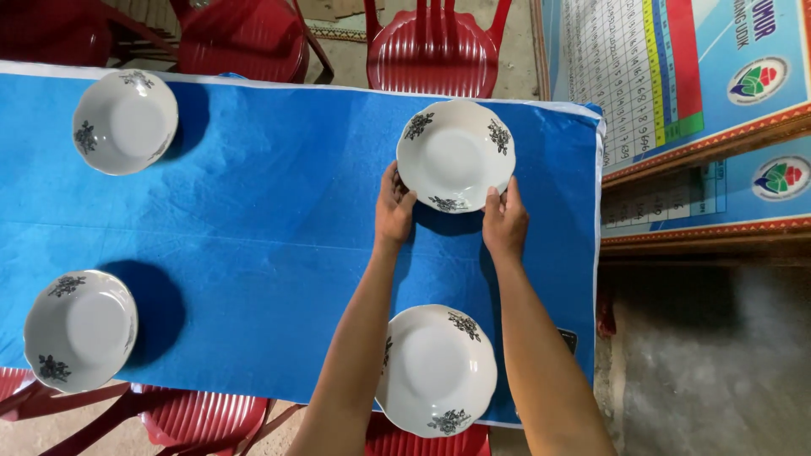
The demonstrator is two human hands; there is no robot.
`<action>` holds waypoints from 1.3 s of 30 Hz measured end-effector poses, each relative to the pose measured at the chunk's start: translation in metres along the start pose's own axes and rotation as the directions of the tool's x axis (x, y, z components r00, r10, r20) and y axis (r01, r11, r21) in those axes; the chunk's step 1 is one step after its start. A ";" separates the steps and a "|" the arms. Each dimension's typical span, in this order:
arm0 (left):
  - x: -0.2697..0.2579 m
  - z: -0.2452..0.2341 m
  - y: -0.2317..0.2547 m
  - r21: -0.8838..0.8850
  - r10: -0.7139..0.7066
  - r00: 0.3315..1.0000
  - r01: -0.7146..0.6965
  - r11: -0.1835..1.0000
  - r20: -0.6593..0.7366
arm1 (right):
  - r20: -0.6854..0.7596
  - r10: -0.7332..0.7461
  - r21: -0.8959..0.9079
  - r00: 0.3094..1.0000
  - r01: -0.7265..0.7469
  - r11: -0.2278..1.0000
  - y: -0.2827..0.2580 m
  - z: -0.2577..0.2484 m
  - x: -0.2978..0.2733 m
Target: The recorder takes plates from a kitchen counter and places them on a long dining table.
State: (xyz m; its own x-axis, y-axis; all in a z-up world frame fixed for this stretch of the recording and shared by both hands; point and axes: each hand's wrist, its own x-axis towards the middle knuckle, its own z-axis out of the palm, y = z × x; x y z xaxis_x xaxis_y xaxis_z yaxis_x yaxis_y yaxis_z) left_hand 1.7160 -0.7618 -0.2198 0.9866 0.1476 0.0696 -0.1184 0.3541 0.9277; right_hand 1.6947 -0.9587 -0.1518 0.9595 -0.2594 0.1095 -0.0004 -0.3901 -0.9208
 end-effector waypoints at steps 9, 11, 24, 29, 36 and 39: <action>-0.004 0.009 0.017 0.173 -0.011 1.000 0.011 0.985 0.000 | 0.000 -0.044 0.081 0.999 0.044 0.996 0.015 0.001 0.000; -0.009 0.012 0.016 0.450 0.100 0.994 -0.073 0.890 -0.036 | -0.012 -0.038 0.081 0.999 0.039 0.996 0.022 0.002 -0.001; 0.035 0.078 0.013 0.975 -0.034 0.984 -0.178 -0.130 0.175 | -0.030 -0.047 0.099 0.998 0.050 0.994 0.034 0.008 0.000; 0.041 0.089 0.010 0.981 -0.109 0.980 -0.176 -0.080 0.167 | -0.061 -0.047 -0.061 0.997 0.043 0.997 0.024 0.004 -0.002; 0.044 0.081 0.007 0.923 -0.177 0.917 -0.376 -0.087 0.357 | -0.054 -0.125 -0.050 0.991 0.122 0.991 0.022 0.004 -0.006; 0.038 0.090 0.047 0.845 -0.354 0.785 -0.533 0.035 0.509 | -0.039 -0.022 -0.047 0.999 0.020 0.999 0.005 0.001 -0.006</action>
State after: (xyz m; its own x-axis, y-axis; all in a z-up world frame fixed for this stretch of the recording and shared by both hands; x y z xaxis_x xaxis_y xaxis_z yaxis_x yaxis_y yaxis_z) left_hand 1.7585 -0.8228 -0.1406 0.8732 -0.4795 -0.0868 -0.4349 -0.8472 0.3052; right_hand 1.6895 -0.9585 -0.1570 0.9476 -0.2848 0.1444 0.0060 -0.4362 -0.8998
